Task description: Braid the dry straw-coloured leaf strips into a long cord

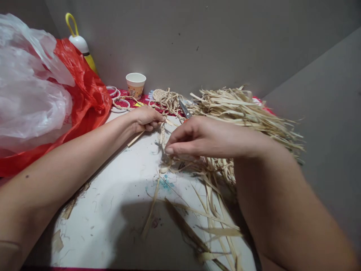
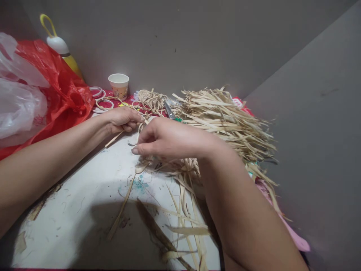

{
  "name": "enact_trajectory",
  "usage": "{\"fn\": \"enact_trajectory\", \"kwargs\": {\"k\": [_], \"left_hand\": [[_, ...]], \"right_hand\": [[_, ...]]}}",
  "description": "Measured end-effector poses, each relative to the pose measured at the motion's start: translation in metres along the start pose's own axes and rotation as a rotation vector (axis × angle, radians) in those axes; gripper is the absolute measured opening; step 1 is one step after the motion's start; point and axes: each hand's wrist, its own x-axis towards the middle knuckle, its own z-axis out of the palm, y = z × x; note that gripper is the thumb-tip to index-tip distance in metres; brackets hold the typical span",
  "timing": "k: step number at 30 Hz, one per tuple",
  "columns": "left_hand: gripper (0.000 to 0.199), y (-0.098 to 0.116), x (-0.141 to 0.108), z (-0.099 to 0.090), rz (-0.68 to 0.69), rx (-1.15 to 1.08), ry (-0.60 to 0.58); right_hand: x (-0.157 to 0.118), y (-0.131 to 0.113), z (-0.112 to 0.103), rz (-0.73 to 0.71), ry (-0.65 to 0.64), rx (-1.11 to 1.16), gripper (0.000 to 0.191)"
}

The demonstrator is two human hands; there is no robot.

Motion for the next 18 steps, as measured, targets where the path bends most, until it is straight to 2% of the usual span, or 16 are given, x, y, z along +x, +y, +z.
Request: {"fn": "enact_trajectory", "kwargs": {"k": [2, 3, 7, 9, 12, 16, 18], "left_hand": [[0.034, 0.001, 0.0, -0.001, -0.004, -0.003, -0.011], [0.034, 0.001, -0.001, -0.001, -0.01, -0.008, -0.014], [0.031, 0.003, -0.001, -0.002, -0.02, -0.052, -0.005], [0.029, 0.003, -0.001, -0.002, -0.022, -0.068, -0.005], [0.025, 0.002, 0.0, -0.003, -0.035, -0.081, -0.027], [0.023, 0.002, -0.001, -0.004, -0.046, -0.091, -0.028], [0.023, 0.003, -0.002, -0.004, -0.056, -0.087, -0.01]], "right_hand": [[-0.008, 0.004, -0.011, 0.002, 0.026, 0.136, 0.016], [-0.009, 0.008, -0.016, 0.006, 0.09, 0.192, 0.016], [0.003, 0.034, -0.022, 0.036, 0.514, 0.34, 0.017], [0.015, 0.045, -0.017, 0.091, 0.651, 0.35, 0.016], [0.033, 0.054, -0.005, 0.162, 0.623, 0.304, 0.017], [0.048, 0.056, 0.009, 0.131, 0.483, 0.277, 0.013], [0.051, 0.057, 0.01, 0.121, 0.454, 0.285, 0.009]]}}
